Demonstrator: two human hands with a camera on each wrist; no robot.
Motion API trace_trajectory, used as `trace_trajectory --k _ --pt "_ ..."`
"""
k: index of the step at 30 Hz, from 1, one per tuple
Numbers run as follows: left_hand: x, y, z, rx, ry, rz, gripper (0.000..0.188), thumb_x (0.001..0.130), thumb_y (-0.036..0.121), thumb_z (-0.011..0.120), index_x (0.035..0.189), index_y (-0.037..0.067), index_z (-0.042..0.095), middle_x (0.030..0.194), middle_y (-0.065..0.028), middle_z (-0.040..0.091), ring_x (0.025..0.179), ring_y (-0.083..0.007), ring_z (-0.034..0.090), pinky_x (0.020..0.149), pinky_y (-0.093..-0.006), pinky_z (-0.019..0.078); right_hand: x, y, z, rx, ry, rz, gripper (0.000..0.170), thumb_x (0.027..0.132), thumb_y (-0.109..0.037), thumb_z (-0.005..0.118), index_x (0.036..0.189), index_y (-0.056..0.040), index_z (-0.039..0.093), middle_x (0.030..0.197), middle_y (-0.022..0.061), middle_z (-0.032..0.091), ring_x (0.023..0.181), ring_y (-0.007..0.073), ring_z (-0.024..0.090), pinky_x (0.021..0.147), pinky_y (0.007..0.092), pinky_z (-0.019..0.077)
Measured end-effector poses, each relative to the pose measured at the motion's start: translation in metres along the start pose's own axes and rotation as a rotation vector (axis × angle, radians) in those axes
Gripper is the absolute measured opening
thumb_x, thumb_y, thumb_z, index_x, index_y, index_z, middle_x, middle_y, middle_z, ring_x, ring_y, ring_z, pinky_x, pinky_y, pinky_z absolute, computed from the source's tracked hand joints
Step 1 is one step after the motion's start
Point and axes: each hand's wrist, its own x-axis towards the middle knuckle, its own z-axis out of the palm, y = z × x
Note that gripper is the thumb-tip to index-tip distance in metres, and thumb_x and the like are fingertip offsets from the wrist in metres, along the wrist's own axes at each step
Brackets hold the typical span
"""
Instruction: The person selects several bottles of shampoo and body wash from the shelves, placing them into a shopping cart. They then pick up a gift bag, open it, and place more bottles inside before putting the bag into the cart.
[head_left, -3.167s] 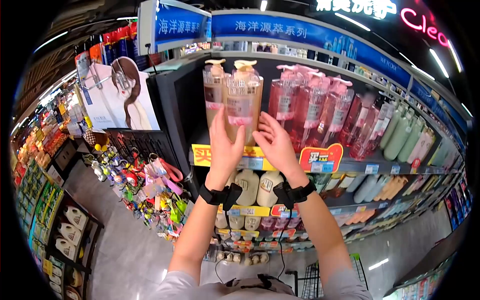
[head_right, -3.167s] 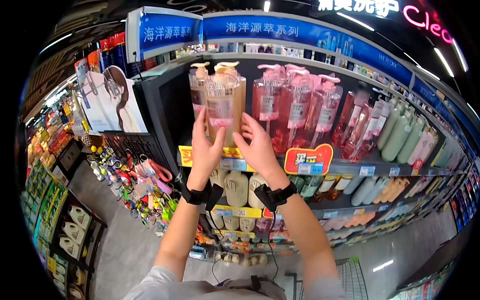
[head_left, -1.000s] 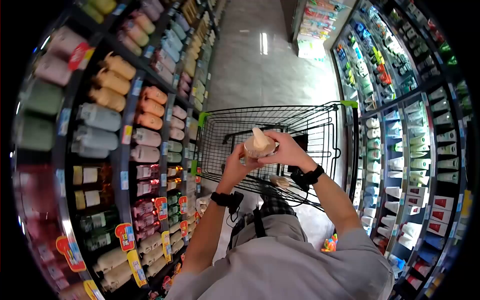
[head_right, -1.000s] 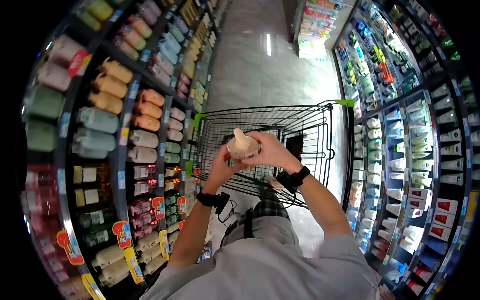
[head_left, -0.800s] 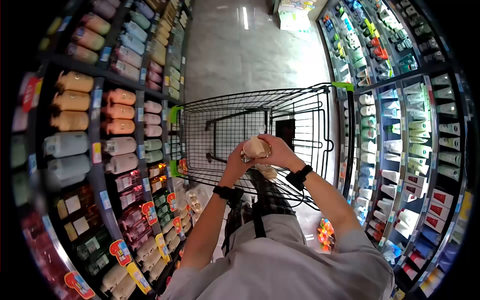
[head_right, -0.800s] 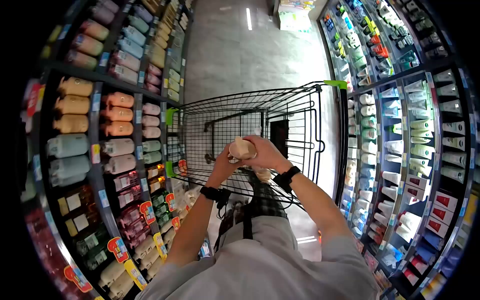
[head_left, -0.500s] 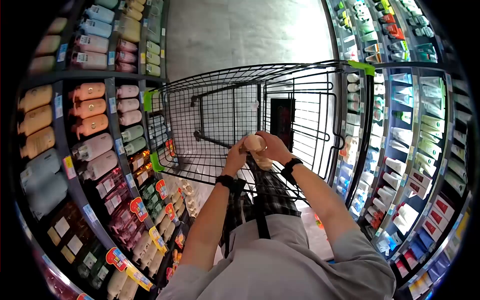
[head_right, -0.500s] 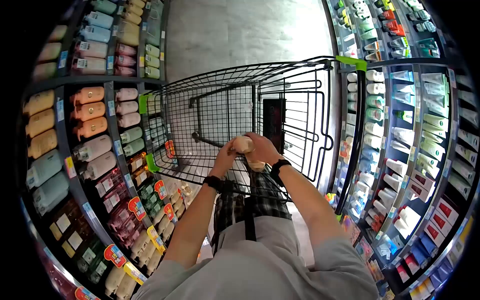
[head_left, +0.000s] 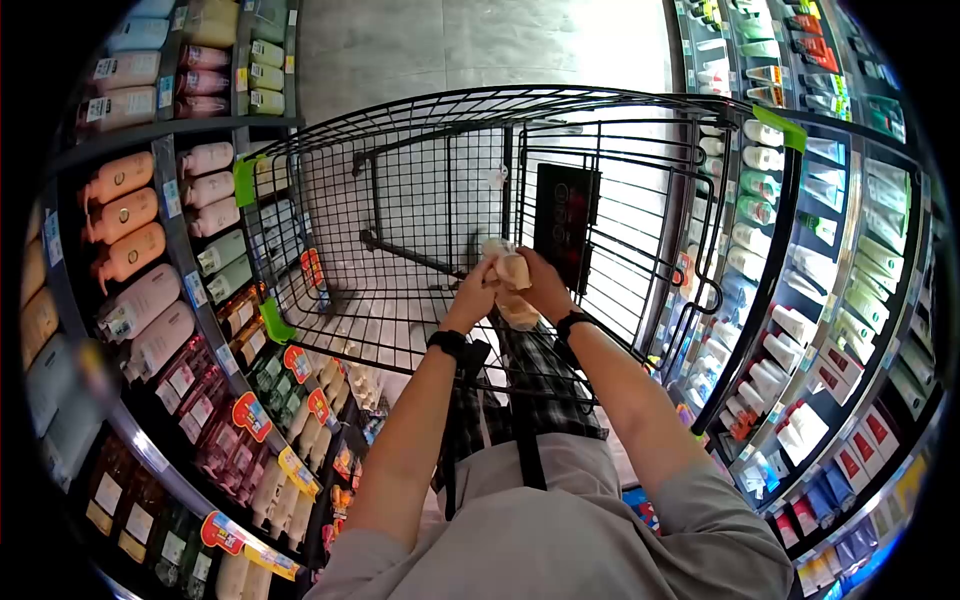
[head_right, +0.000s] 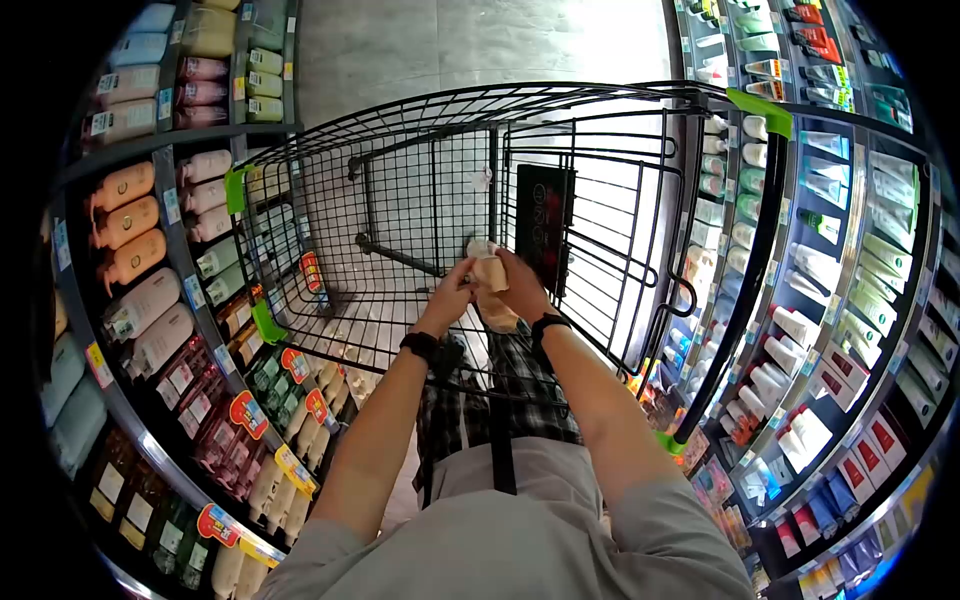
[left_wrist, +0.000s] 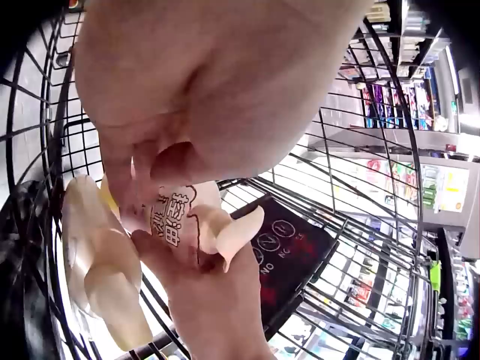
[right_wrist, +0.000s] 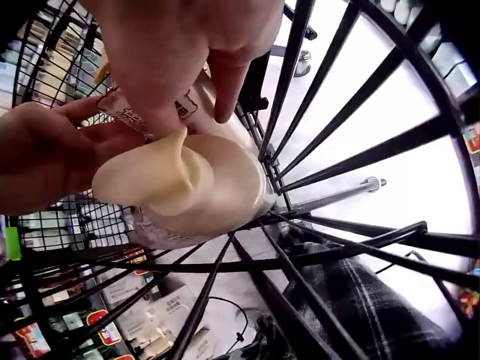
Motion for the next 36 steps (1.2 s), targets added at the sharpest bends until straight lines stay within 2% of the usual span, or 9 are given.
trace_trajectory --k 6,8,11,15,21,28,31,34,36 --pt "0.005 -0.014 0.004 0.149 0.017 0.047 0.059 0.090 0.017 0.060 0.146 0.007 0.043 0.134 -0.0176 0.059 0.120 -0.0302 0.060 0.100 -0.0359 0.0456 -0.002 -0.003 -0.017 0.017 -0.144 0.054 0.084 0.074 -0.021 0.084 0.144 -0.0022 0.041 0.140 0.0209 0.050 0.127 0.0359 0.052 0.105 0.0404 0.0445" --pt "0.008 -0.016 0.007 0.286 -0.015 -0.118 0.048 0.090 0.015 0.059 0.135 -0.002 0.053 0.124 -0.0155 0.063 0.110 -0.0243 0.062 0.091 -0.0342 0.0495 -0.010 -0.014 -0.026 -0.023 -0.173 0.056 0.087 0.073 -0.024 0.085 0.144 -0.0016 0.040 0.140 0.0211 0.050 0.127 0.0354 0.052 0.106 0.0399 0.0440" --pt "0.011 -0.032 0.012 0.316 -0.022 -0.180 0.048 0.088 0.024 0.064 0.126 -0.005 0.059 0.116 -0.0143 0.067 0.104 -0.0239 0.064 0.089 -0.0341 0.0495 -0.021 -0.035 -0.037 -0.114 -0.217 -0.028 0.085 0.074 -0.032 0.084 0.142 -0.0006 0.043 0.132 0.0210 0.057 0.120 0.0325 0.058 0.103 0.0394 0.0472" --pt "0.000 -0.013 0.017 0.477 -0.087 -0.248 0.042 0.087 0.024 0.064 0.123 0.001 0.064 0.108 -0.0141 0.069 0.098 -0.0237 0.066 0.087 -0.0355 0.0508 -0.018 -0.019 -0.029 -0.018 -0.147 0.022 0.081 0.073 -0.031 0.085 0.139 -0.0013 0.048 0.130 0.0193 0.059 0.118 0.0310 0.060 0.101 0.0388 0.0485" --pt "-0.008 -0.020 0.019 0.528 0.012 -0.106 0.044 0.087 0.029 0.070 0.123 0.004 0.066 0.108 -0.0129 0.071 0.094 -0.0247 0.069 0.080 -0.0352 0.0538 -0.016 -0.027 -0.036 -0.022 -0.184 0.026 0.074 0.075 -0.027 0.083 0.136 -0.0009 0.052 0.123 0.0192 0.064 0.112 0.0314 0.064 0.096 0.0381 0.0513" --pt "0.000 -0.047 0.011 0.512 0.060 -0.216 0.049 0.086 0.035 0.072 0.124 0.004 0.065 0.109 -0.0139 0.071 0.094 -0.0247 0.069 0.080 -0.0359 0.0535 -0.016 -0.017 -0.029 -0.076 -0.180 -0.081 0.069 0.073 -0.020 0.081 0.133 0.0012 0.055 0.115 0.0221 0.067 0.104 0.0350 0.067 0.090 0.0383 0.0527" --pt "0.000 -0.045 0.012 0.521 0.056 -0.236 0.053 0.086 0.036 0.073 0.124 0.001 0.064 0.108 -0.0162 0.071 0.093 -0.0241 0.069 0.080 -0.0354 0.0534 -0.017 -0.024 -0.025 -0.105 -0.176 0.002 0.068 0.072 -0.020 0.080 0.131 0.0026 0.055 0.119 0.0223 0.065 0.108 0.0381 0.063 0.094 0.0396 0.0513" --pt "-0.006 -0.031 0.012 0.527 0.048 -0.184 0.048 0.089 0.030 0.069 0.126 -0.001 0.063 0.110 -0.0178 0.070 0.092 -0.0246 0.069 0.079 -0.0355 0.0535 -0.016 -0.030 -0.031 -0.080 -0.228 0.036 0.073 0.072 -0.022 0.081 0.135 0.0020 0.053 0.126 0.0226 0.062 0.112 0.0366 0.062 0.097 0.0393 0.0502" --pt "-0.013 -0.013 0.012 0.501 0.047 -0.271 0.041 0.091 0.022 0.062 0.126 0.000 0.062 0.114 -0.0171 0.069 0.097 -0.0274 0.068 0.083 -0.0375 0.0530 -0.017 -0.020 -0.026 -0.057 -0.211 0.022 0.076 0.073 -0.023 0.083 0.137 0.0001 0.051 0.127 0.0210 0.062 0.114 0.0343 0.062 0.098 0.0383 0.0496"
